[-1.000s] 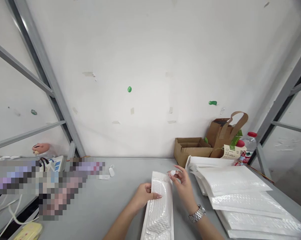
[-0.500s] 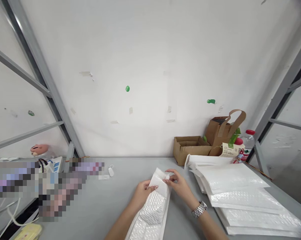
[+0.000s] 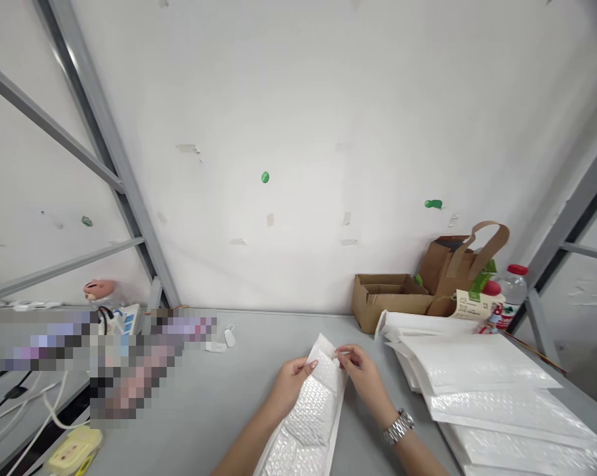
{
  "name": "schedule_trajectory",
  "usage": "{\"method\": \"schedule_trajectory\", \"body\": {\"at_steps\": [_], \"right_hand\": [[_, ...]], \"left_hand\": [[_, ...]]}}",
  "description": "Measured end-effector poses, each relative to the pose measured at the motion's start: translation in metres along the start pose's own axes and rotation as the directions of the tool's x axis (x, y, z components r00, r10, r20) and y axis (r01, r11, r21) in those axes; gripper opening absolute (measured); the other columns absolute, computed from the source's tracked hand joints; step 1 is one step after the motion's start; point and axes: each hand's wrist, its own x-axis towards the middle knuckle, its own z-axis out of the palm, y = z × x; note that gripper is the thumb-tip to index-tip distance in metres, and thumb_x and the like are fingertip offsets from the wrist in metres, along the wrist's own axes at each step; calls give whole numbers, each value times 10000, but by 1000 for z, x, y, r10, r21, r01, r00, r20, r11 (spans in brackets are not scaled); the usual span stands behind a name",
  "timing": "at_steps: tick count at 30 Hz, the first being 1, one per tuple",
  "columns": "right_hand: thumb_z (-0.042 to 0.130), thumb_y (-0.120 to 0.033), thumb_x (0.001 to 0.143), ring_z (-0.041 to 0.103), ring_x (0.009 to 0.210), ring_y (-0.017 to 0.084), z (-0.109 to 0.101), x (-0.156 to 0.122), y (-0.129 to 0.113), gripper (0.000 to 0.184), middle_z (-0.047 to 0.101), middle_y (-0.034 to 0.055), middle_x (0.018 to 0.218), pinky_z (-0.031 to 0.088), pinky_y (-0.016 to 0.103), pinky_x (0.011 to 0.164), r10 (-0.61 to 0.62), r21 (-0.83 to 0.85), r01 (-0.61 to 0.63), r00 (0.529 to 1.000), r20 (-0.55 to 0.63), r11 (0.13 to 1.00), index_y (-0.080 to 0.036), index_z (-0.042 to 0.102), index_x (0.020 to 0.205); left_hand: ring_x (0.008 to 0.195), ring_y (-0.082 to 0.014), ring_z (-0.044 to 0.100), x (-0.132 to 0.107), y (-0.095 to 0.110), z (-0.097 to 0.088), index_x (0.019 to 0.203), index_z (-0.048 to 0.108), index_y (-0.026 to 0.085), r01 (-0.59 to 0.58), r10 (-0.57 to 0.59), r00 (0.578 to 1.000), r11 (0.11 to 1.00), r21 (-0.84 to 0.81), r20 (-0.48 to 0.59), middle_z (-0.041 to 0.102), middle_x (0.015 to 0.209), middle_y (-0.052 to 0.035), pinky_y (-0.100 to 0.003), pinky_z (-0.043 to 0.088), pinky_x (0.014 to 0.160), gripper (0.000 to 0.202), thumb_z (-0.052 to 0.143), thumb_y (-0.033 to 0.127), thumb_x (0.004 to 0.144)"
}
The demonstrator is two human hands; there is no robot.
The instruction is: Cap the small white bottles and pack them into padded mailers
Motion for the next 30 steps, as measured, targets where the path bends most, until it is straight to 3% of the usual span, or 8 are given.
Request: {"method": "schedule_trajectory", "body": {"at_steps": [5,11,13,16,18,20,24,30], "right_hand": [[523,-562,757,521,619,185,0,-2,-4,450,555,9,562,416,297,621,-109,-202,116,993,44,972,-202,561,490],[593,-562,707,534,727,210,3,-7,-9,391,569,29,688,424,321,700,-139,-266,178,977,162,947,-215,578,528],[596,-553,710,544,725,212,5,-9,-8,379,576,31,692,430,322,693,-134,-267,184,972,194,946,-215,578,538],[598,-516,730,556,771,221,8,-12,-6,331,604,36,738,421,337,735,-139,-305,214,958,250,928,-224,597,575],[597,-479,751,557,814,224,10,-15,-5,282,616,34,788,406,352,785,-144,-336,243,945,294,910,-233,611,613],[599,-441,765,552,850,224,12,-18,-6,236,618,32,836,393,363,821,-153,-363,275,931,332,890,-239,618,644],[614,-382,771,538,889,224,13,-20,-7,171,607,31,887,391,366,829,-182,-408,336,910,372,849,-242,622,675],[609,-339,785,534,875,223,13,-21,-9,145,602,31,864,383,389,843,-189,-459,381,893,409,803,-236,620,683]], "left_hand": [[555,-142,501,0,-4,3,667,684,141,-27,34,997,996,86,-75,608,570,-7,-234,377,553,438,575,565,683],[679,-196,590,5,0,-12,812,693,152,22,83,954,939,344,-287,671,716,-56,-267,439,641,399,513,502,748],[816,-235,598,7,11,-37,992,646,170,103,135,879,883,459,-457,669,844,-87,-309,433,749,401,501,468,766],[1143,-332,442,4,26,-88,1175,519,146,315,221,683,771,554,-696,548,1129,-191,-419,333,922,452,440,396,808],[1180,-388,387,0,30,-121,1189,487,108,461,225,576,705,539,-786,504,1165,-245,-493,297,929,462,424,366,811],[1155,-418,405,-4,28,-145,1158,499,92,569,205,510,648,506,-835,515,1146,-265,-515,316,893,461,439,371,797],[1065,-409,499,-5,19,-165,1079,529,55,665,173,487,562,492,-856,582,1059,-273,-466,372,831,466,484,387,755],[1070,-383,523,0,16,-161,1092,482,-8,678,192,490,529,510,-850,594,1058,-295,-425,381,846,491,541,266,688]]}}
